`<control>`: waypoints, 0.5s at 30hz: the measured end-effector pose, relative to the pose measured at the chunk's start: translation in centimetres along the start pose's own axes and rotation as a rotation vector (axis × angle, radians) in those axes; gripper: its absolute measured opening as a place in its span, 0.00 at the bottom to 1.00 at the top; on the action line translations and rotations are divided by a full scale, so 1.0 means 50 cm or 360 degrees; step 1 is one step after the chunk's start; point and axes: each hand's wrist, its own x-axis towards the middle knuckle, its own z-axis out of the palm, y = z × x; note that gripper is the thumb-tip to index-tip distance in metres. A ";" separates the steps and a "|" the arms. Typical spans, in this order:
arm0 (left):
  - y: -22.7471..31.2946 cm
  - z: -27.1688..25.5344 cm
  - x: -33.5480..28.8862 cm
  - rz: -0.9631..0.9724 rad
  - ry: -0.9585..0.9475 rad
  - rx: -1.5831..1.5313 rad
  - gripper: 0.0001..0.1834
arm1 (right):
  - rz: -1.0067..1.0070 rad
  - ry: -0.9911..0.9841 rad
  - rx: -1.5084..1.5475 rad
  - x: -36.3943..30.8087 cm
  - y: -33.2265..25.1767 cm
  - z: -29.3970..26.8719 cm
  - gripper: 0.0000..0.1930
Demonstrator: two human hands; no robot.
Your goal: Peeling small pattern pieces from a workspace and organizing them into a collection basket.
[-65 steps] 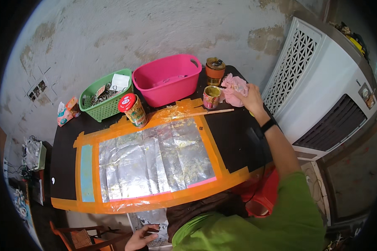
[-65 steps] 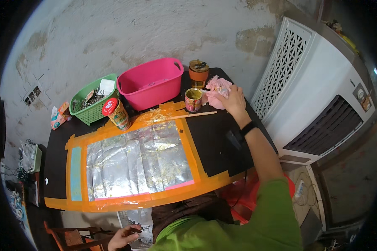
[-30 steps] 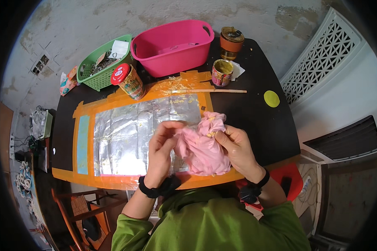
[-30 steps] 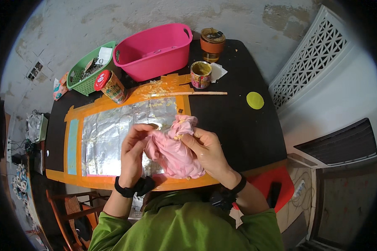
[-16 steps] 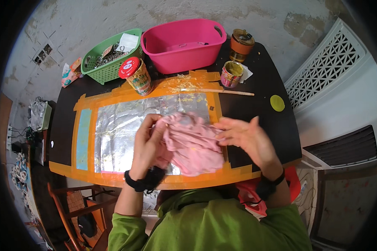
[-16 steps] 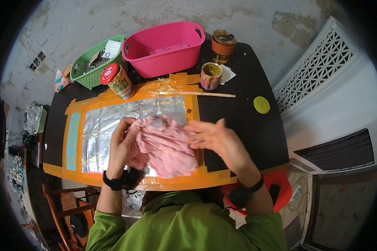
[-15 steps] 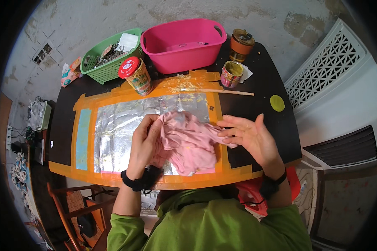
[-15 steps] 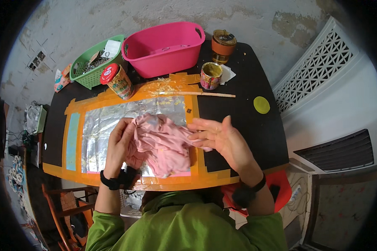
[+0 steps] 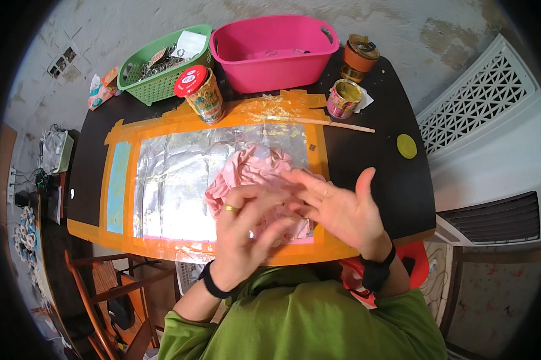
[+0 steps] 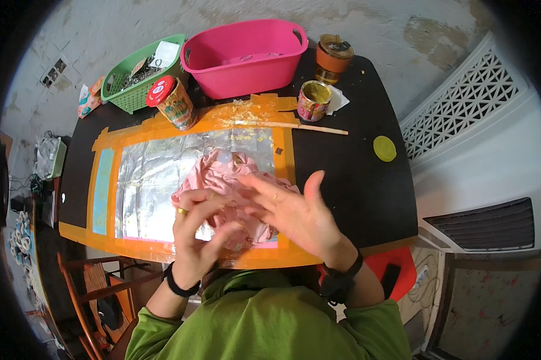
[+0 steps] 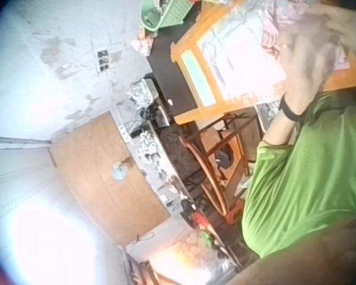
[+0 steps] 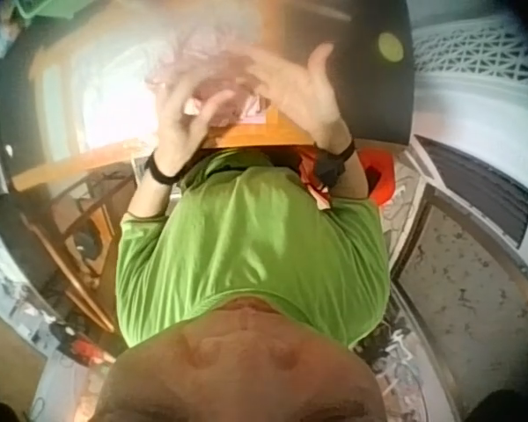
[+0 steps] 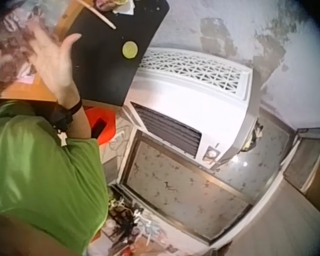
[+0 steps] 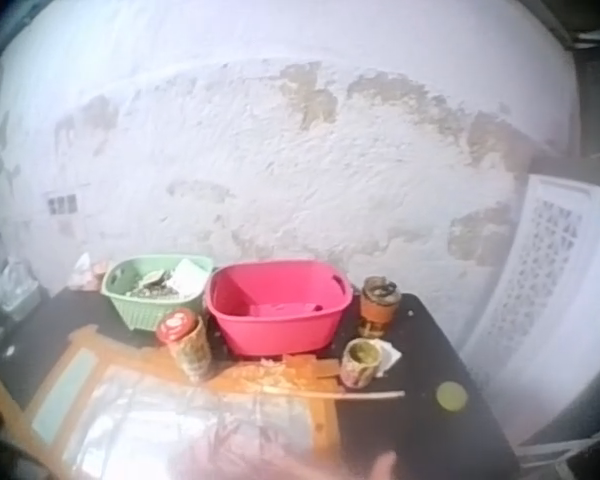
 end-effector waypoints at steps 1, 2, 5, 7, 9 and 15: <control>0.010 0.015 0.016 0.0136 0.0030 -0.0007 0.22 | 0.0084 -0.0124 0.0020 -0.003 0.011 0.006 0.61; 0.004 0.017 0.019 0.0133 0.0030 -0.0011 0.22 | 0.0167 -0.0247 0.0040 -0.010 0.021 0.011 0.62; 0.001 0.021 0.016 0.0364 -0.0150 0.0080 0.14 | 0.0294 -0.0244 -0.0036 -0.026 0.029 0.037 0.64; -0.013 0.018 0.001 0.0328 -0.0096 -0.0020 0.11 | 0.0213 -0.0178 -0.0052 -0.034 0.043 0.044 0.62; -0.020 -0.001 0.008 0.0188 0.0050 -0.0182 0.07 | 0.0151 -0.0109 -0.0246 -0.052 0.020 0.031 0.60; -0.059 -0.049 -0.027 -0.0788 0.0114 -0.0807 0.26 | -0.0468 0.0768 -0.1373 -0.069 0.016 -0.031 0.12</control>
